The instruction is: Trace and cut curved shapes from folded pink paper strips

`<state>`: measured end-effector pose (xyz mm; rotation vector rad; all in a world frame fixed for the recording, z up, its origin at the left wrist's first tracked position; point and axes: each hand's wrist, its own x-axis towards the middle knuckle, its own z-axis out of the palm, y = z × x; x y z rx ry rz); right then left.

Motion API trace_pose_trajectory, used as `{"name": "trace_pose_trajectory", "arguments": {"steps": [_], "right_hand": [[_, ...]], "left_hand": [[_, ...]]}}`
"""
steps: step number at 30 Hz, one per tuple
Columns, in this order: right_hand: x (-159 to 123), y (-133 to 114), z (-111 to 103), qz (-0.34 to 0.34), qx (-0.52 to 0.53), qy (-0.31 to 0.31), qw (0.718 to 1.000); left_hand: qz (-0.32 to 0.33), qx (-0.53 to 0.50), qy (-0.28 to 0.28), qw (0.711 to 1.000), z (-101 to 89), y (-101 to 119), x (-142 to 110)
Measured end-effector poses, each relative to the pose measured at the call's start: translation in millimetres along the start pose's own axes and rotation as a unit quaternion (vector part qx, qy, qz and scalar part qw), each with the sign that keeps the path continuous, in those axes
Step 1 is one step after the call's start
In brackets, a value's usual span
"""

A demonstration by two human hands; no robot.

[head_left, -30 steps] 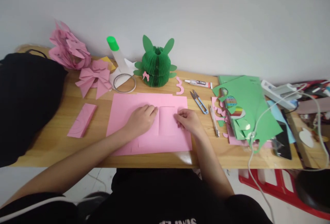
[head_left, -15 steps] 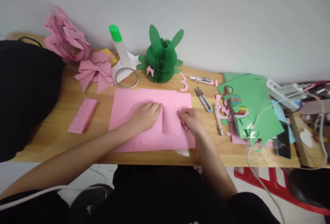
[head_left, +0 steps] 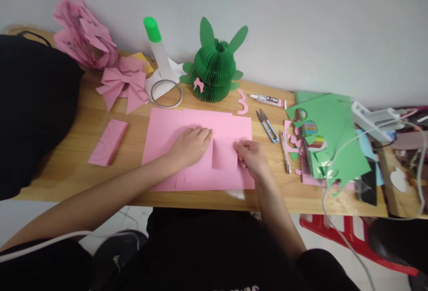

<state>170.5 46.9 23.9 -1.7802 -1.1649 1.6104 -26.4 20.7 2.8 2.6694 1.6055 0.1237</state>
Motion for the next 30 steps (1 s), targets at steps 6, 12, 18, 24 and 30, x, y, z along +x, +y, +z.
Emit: {"name": "trace_pose_trajectory", "arguments": {"steps": [6, 12, 18, 24, 30], "right_hand": [[-3.7, -3.6, -2.9, 0.008, -0.013, -0.017, 1.000], [-11.1, -3.8, -1.9, 0.029, -0.035, -0.010, 0.999], [-18.3, -2.3, -10.3, 0.044, -0.040, -0.020, 0.998], [-24.7, -1.1, -11.2, 0.073, -0.044, -0.066, 0.994], [-25.4, 10.1, -14.3, 0.061, -0.071, -0.043, 0.995]], "left_hand": [[-0.023, 0.000, 0.004, 1.000, -1.4, 4.2, 0.3], [-0.028, -0.004, 0.012, 1.000, 0.2, 6.6, -0.7], [-0.027, -0.011, 0.024, 0.999, 4.9, 5.8, -0.9], [-0.033, -0.021, 0.032, 0.999, 7.2, 6.3, -1.5], [-0.048, -0.051, 0.025, 0.997, 5.7, 6.6, -1.8]]}}
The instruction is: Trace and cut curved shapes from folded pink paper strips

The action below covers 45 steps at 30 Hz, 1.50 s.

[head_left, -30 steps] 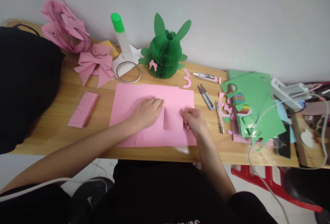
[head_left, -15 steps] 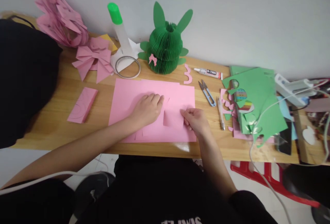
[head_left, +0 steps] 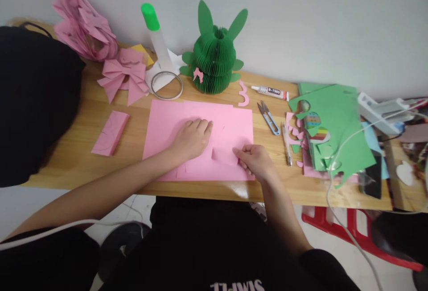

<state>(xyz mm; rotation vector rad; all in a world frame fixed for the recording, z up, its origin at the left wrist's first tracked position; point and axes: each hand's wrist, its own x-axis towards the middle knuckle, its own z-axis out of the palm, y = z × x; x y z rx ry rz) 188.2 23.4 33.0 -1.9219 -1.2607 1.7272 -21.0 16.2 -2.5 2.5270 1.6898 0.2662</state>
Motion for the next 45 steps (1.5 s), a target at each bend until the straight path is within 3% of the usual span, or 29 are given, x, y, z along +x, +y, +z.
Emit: {"name": "trace_pose_trajectory", "arguments": {"steps": [6, 11, 15, 18, 24, 27, 32, 34, 40, 45], "right_hand": [[-17.6, 14.3, -35.9, -0.038, -0.009, 0.041, 0.998], [-28.6, 12.8, -55.1, -0.164, -0.009, 0.024, 0.986], [-28.4, -7.3, -47.9, -0.236, 0.048, -0.026, 0.970], [-27.8, -30.8, -37.3, -0.275, 0.068, -0.049, 0.958], [-26.8, -65.3, -21.3, -0.372, -0.025, 0.022, 0.928], [-22.6, -67.6, -18.3, -0.385, -0.017, 0.022, 0.922], [-20.2, -66.3, -17.3, -0.403, 0.099, -0.102, 0.904], [-22.9, -70.6, -16.5, -0.415, 0.112, -0.114, 0.896], [-36.6, -99.0, -13.9, -0.490, 0.039, -0.020, 0.870], [-46.3, -119.7, -13.5, -0.545, 0.029, 0.067, 0.835]], "left_hand": [[-0.037, -0.081, -0.017, 0.996, -3.7, 1.7, -0.5], [-0.089, -0.205, -0.013, 0.975, -18.1, -2.3, 6.0], [-0.101, -0.354, -0.003, 0.930, -42.0, -0.9, 18.4], [-0.075, -0.477, -0.011, 0.875, -63.4, 7.5, 25.8], [-0.119, -0.591, 0.044, 0.796, -89.2, 18.9, 22.7], [-0.150, -0.578, 0.056, 0.801, -89.3, 18.0, 18.5], [-0.181, -0.586, 0.067, 0.787, -89.9, 21.7, 16.0], [-0.173, -0.572, 0.072, 0.798, -96.5, 25.4, 16.5], [-0.116, -0.466, 0.159, 0.863, -133.9, 35.7, 20.4], [-0.069, -0.492, 0.212, 0.842, -158.7, 40.9, 24.6]]}}
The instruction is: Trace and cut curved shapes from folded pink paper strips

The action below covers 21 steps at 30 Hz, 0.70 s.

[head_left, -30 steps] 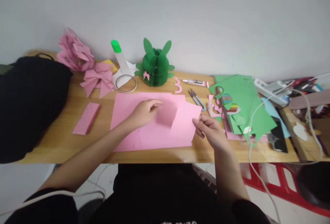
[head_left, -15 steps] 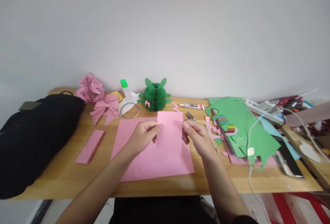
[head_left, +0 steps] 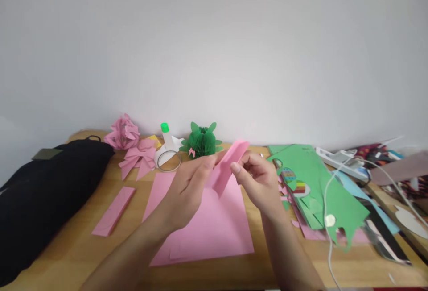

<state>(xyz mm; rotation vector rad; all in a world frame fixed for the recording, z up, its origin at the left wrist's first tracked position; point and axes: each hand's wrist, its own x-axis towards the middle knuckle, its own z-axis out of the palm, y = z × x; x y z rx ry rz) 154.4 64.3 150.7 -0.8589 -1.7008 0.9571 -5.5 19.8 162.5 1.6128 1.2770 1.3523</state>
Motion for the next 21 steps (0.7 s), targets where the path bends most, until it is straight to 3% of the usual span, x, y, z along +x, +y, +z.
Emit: {"name": "trace_pose_trajectory", "arguments": {"steps": [9, 14, 17, 21], "right_hand": [[7.0, -13.7, 1.9, -0.136, -0.061, 0.053, 0.987], [6.1, -14.1, -0.1, -0.189, -0.156, 0.067, 0.967], [6.6, -15.7, -4.8, -0.181, -0.183, 0.061, 0.964], [6.9, -16.5, -12.6, -0.112, -0.082, -0.033, 0.990]], "left_hand": [[0.042, -0.026, -0.001, 0.999, 4.7, 7.5, 14.1], [0.034, 0.010, 0.037, 0.999, 10.6, 4.3, 9.6], [0.009, 0.011, 0.018, 1.000, 7.5, 3.6, 10.9], [-0.005, -0.080, -0.053, 0.995, -1.5, 0.9, 16.9]]}}
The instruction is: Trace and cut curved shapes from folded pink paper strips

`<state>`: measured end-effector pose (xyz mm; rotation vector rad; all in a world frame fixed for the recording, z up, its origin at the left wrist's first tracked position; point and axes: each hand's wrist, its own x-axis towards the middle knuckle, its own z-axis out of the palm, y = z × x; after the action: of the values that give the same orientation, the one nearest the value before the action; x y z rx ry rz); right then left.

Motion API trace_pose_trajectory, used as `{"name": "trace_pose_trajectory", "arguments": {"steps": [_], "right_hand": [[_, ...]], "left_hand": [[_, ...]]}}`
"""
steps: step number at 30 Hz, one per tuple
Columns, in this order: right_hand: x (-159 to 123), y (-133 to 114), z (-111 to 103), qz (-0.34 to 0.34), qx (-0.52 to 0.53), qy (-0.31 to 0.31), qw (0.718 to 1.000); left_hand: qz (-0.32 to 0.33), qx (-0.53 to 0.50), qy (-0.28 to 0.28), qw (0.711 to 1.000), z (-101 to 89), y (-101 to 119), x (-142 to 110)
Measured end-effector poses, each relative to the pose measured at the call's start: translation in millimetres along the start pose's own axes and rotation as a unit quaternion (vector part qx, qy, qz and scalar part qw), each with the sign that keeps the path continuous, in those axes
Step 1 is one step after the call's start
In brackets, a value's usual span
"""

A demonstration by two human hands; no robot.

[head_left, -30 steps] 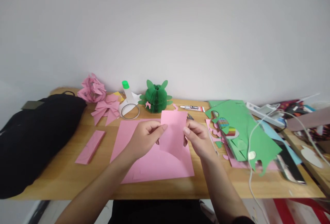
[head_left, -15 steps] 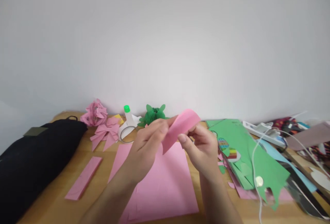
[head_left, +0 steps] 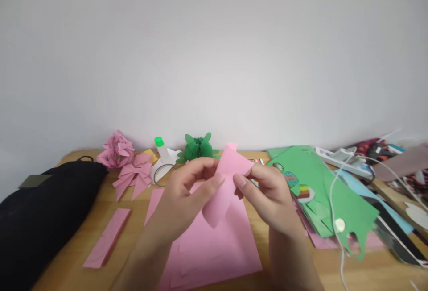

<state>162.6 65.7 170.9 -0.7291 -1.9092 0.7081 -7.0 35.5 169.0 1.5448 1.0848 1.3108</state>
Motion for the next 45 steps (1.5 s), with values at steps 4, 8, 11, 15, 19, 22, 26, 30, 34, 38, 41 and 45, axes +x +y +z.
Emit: {"name": "trace_pose_trajectory", "arguments": {"steps": [4, 8, 11, 15, 19, 22, 26, 30, 34, 38, 41, 45], "right_hand": [[-0.2, 1.0, -1.7, 0.027, 0.057, -0.044, 0.997], [1.4, 0.0, 1.4, 0.027, 0.051, 0.008, 0.998], [1.7, -1.4, 4.2, 0.040, 0.056, 0.062, 0.996], [-0.4, -2.8, 6.9, 0.048, 0.091, 0.074, 0.992], [-2.3, -4.5, 7.0, 0.056, 0.120, 0.055, 0.990], [-2.2, -5.0, 6.2, 0.060, 0.121, 0.039, 0.990], [-2.9, -5.4, 5.9, 0.061, 0.123, 0.023, 0.990], [-6.4, -8.4, 6.6, 0.066, 0.132, 0.033, 0.988], [-9.9, -11.8, 7.6, 0.080, 0.133, 0.089, 0.984], [-11.6, -14.1, 7.0, 0.077, 0.107, 0.111, 0.985], [-12.2, -15.6, 6.1, 0.079, 0.102, 0.111, 0.985], [-13.5, -16.9, 6.3, 0.080, 0.105, 0.113, 0.985]], "left_hand": [[-0.020, -0.043, 0.013, 0.999, -4.4, -0.2, 3.0], [-0.040, -0.046, 0.012, 0.998, -3.5, 3.1, 2.8], [-0.045, -0.057, 0.011, 0.997, -2.7, 3.8, 2.1], [-0.043, -0.089, 0.007, 0.995, -1.4, 3.9, 2.5], [-0.027, -0.085, 0.012, 0.996, -1.0, 4.6, 2.4], [0.000, -0.050, 0.046, 0.998, -1.4, 4.8, 1.3], [0.013, -0.010, 0.063, 0.998, -0.8, 5.5, -1.1], [0.032, 0.011, 0.073, 0.997, 1.7, 7.5, -6.3], [0.052, 0.040, 0.075, 0.995, 3.4, 8.9, -11.1], [0.052, 0.052, 0.070, 0.995, 4.3, 9.1, -12.8], [0.047, 0.058, 0.069, 0.995, 4.2, 9.7, -13.3], [0.048, 0.058, 0.068, 0.995, 3.8, 11.5, -13.4]]}}
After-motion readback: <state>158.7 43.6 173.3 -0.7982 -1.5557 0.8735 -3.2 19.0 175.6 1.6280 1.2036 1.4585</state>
